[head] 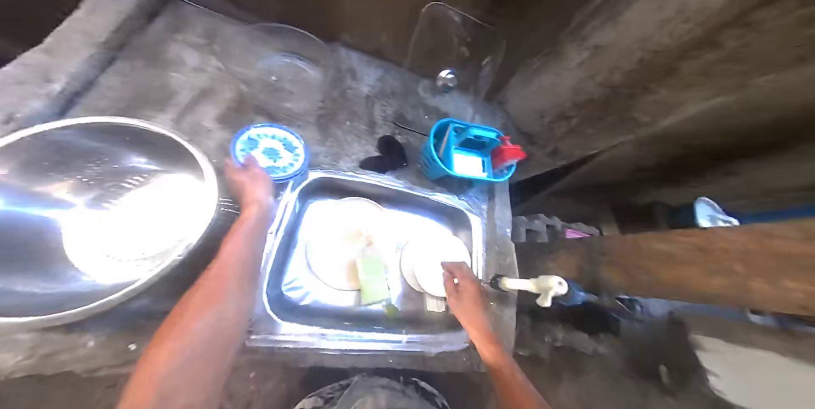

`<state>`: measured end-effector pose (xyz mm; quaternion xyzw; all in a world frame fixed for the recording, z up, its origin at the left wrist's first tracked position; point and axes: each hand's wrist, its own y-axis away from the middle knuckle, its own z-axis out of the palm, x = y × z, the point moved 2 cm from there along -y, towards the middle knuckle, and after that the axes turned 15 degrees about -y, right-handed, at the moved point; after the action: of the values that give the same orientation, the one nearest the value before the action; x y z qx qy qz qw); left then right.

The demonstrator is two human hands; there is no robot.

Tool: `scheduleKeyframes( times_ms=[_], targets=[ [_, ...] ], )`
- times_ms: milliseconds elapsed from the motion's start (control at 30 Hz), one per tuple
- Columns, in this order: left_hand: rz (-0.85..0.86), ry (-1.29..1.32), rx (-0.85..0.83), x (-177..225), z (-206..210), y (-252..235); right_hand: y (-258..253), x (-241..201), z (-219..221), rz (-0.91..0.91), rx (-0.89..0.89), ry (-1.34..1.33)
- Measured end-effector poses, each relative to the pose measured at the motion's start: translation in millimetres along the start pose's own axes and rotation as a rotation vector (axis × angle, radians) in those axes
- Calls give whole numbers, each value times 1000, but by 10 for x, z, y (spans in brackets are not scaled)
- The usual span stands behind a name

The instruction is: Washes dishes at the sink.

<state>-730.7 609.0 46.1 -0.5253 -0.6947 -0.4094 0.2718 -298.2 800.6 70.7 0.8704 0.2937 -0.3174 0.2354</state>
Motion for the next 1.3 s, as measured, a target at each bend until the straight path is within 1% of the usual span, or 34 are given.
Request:
scheduleKeyframes(
  times_ms=[100, 167, 233, 267, 333, 367, 400, 433, 500, 567, 600, 633, 667, 700, 733, 800, 900, 933, 967, 1000, 1033, 1100, 1167, 1200, 1233, 1267, 1300],
  targets=[
    [25, -49, 87, 18, -57, 28, 78, 194, -157, -21, 117, 155],
    [54, -61, 127, 20, -93, 141, -22, 306, -167, -22, 129, 153],
    [63, -70, 144, 37, -105, 282, -207, 285, -197, -3, 112, 174],
    [78, -61, 147, 9, -107, 386, -293, 239, -223, 38, 91, 209],
    [178, -44, 110, -45, -102, 726, -499, 137, -274, 160, -12, 308],
    [258, -64, 50, -87, -83, 986, -577, 92, -287, 202, -79, 360],
    [332, -115, -50, -160, -34, 1311, -640, 80, -286, 220, -142, 399],
    [377, -190, -176, -253, 49, 1684, -692, 94, -281, 219, -199, 422],
    [451, -265, -480, -457, 276, 2407, -794, 75, -326, 226, -293, 422],
    [500, -401, -738, -581, 465, 2971, -869, 20, -414, 228, -389, 429],
    [525, -488, -804, -615, 539, 3173, -895, 43, -429, 214, -424, 436],
    [542, -540, -822, -665, 620, 3314, -907, 92, -431, 197, -450, 441],
    [536, -547, -801, -710, 706, 3399, -909, 138, -432, 185, -470, 433],
    [494, -523, -758, -748, 791, 3443, -897, 175, -435, 178, -475, 402],
    [413, -467, -713, -779, 872, 3459, -863, 183, -442, 166, -468, 361],
    [180, -285, -646, -850, 1027, 3457, -733, 102, -451, 134, -418, 258],
    [-247, 158, -539, -950, 1242, 3479, -502, -96, -432, 80, -273, 103],
    [-372, 267, -490, -957, 1285, 3492, -436, -136, -410, 56, -223, 45],
    [-448, 329, -450, -951, 1313, 3503, -386, -141, -378, 19, -162, -17],
    [-470, 353, -408, -934, 1331, 3505, -348, -141, -354, -11, -107, -75],
    [-449, 347, -371, -916, 1338, 3499, -321, -140, -341, -26, -68, -117],
    [-308, 234, -300, -863, 1327, 3473, -301, -108, -323, -64, -14, -165],
    [-138, 145, -277, -814, 1295, 3454, -322, -11, -305, -133, 2, -261],
    [-106, 148, -255, -788, 1304, 3446, -351, 44, -306, -153, -5, -316],
    [-102, 176, -238, -751, 1321, 3445, -372, 82, -317, -132, -30, -368],
    [-116, 216, -231, -711, 1344, 3456, -371, 102, -328, -72, -68, -417],
    [-146, 269, -255, -647, 1342, 3486, -367, 141, -322, 28, -100, -475]
  ],
)
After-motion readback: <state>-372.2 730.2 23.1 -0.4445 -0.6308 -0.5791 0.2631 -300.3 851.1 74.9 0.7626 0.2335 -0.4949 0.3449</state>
